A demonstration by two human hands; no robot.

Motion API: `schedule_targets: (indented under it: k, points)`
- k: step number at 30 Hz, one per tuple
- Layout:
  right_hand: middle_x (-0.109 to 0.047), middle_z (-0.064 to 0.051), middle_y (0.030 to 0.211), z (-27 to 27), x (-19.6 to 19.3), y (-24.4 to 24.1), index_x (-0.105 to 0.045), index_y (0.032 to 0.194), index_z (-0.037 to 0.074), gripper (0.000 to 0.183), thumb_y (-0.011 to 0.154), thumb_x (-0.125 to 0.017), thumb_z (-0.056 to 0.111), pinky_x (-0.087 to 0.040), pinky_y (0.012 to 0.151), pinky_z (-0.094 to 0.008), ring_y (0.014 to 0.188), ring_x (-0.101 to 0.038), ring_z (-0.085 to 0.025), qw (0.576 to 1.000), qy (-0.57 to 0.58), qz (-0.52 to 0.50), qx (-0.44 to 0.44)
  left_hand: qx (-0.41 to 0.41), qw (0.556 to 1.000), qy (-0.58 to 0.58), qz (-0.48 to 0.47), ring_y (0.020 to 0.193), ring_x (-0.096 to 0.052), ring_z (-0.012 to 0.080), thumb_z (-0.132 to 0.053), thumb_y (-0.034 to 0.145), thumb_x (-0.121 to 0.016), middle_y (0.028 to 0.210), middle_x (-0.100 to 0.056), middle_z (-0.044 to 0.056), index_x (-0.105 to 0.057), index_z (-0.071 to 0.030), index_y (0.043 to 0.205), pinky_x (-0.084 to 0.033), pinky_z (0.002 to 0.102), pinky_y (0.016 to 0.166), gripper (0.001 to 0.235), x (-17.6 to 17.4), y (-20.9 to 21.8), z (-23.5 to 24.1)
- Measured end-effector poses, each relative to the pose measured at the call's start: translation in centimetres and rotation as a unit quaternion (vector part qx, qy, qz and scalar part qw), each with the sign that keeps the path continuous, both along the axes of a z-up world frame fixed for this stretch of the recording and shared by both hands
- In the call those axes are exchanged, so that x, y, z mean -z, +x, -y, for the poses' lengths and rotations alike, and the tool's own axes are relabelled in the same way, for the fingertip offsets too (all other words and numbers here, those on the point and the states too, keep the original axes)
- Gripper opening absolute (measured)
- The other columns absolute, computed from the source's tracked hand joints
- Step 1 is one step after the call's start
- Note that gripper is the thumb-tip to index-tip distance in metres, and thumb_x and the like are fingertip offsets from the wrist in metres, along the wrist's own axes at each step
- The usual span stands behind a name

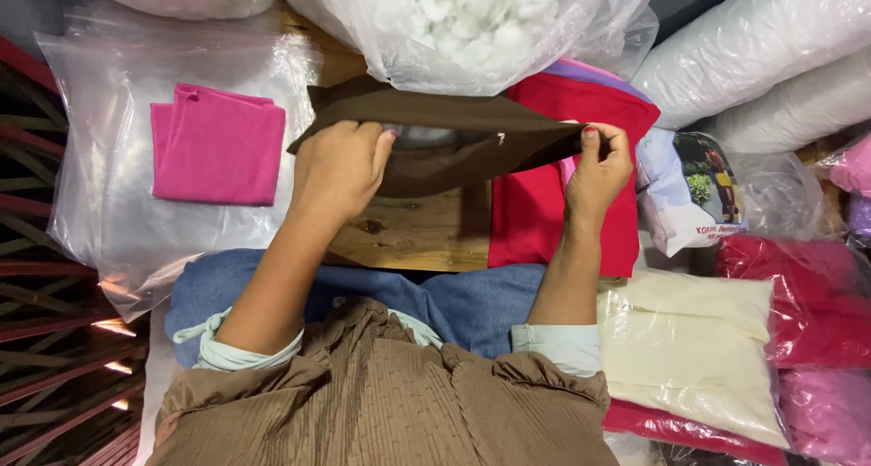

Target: The person sews the opening of a brown pillow closed by hand using a needle and thread. After stitching, they smooth the pillow with their hands and then roll a pink lint roller over the surface to remove loose fibers.

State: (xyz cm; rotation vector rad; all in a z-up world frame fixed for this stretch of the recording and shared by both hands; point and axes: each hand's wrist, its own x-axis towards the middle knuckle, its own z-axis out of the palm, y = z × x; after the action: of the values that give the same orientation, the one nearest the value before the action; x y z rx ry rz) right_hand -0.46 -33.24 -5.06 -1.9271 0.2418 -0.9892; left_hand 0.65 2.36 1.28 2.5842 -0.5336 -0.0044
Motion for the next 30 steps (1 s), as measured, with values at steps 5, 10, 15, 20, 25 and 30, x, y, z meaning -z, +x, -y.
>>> schedule_targets:
  k: [5,10,15,20,25,30]
  points:
    - [-0.067,-0.012,0.085,-0.2,-1.1,-0.6,-0.071,0.103,0.008,0.007,0.103,-0.068,0.015,-0.055,0.071,-0.035,0.081,-0.065,-0.022,0.998,-0.060,-0.018,0.006,-0.095,0.932,0.031,0.350,0.066,-0.068,0.0314,-0.045,0.092,-0.068,0.065,-0.061,0.006,-0.075,-0.019,0.081,-0.052,0.044,0.068,0.029,1.7,2.2,0.9]
    - [-0.069,-0.011,0.084,-2.1,-1.1,-1.4,-0.071,0.096,0.007,0.003,0.097,-0.072,0.010,-0.054,0.073,-0.039,0.081,-0.066,-0.025,0.991,-0.044,-0.128,-0.016,-0.012,0.995,0.035,-0.091,0.095,-0.071,0.0461,-0.033,0.100,-0.058,0.097,-0.073,0.027,-0.074,0.001,0.113,-0.053,0.055,0.084,0.040,0.9,2.0,-2.1]
    - [-0.069,-0.009,0.087,-2.8,-1.5,-1.8,-0.069,0.099,0.007,0.004,0.099,-0.069,0.012,-0.055,0.072,-0.033,0.085,-0.065,-0.020,0.992,-0.031,-0.122,-0.026,0.026,0.990,-0.072,-0.121,0.092,-0.067,0.0531,-0.026,0.097,-0.059,0.091,-0.072,0.029,-0.075,0.002,0.103,-0.050,0.061,0.082,0.033,-2.0,0.5,-1.3]
    - [-0.067,-0.007,0.084,-4.3,-1.8,-2.1,-0.068,0.099,0.009,0.008,0.101,-0.069,0.016,-0.054,0.074,-0.033,0.082,-0.063,-0.018,0.992,-0.039,-0.106,-0.054,0.112,0.971,-0.142,-0.154,0.089,-0.073,0.0390,-0.024,0.091,-0.066,0.090,-0.076,0.014,-0.077,-0.010,0.100,-0.056,0.048,0.079,0.020,-1.1,-1.7,3.3]
    - [-0.066,-0.008,0.082,-5.6,-2.5,-3.1,-0.069,0.099,0.009,0.010,0.102,-0.070,0.019,-0.054,0.073,-0.034,0.079,-0.063,-0.020,0.993,-0.057,-0.088,-0.063,0.031,0.993,-0.118,0.000,0.074,-0.072,0.0296,-0.032,0.093,-0.069,0.080,-0.068,0.009,-0.072,-0.010,0.098,-0.058,0.039,0.065,0.023,6.1,-2.0,8.0]
    - [-0.069,-0.010,0.091,-6.8,-3.3,-3.9,-0.069,0.099,0.008,0.008,0.102,-0.069,0.015,-0.054,0.072,-0.035,0.080,-0.064,-0.022,0.989,-0.069,-0.053,-0.116,-0.055,0.974,-0.064,0.210,0.055,-0.067,0.0226,-0.047,0.092,-0.071,0.071,-0.055,0.003,-0.058,-0.012,0.089,-0.055,0.031,0.050,0.037,7.7,-1.4,8.6]
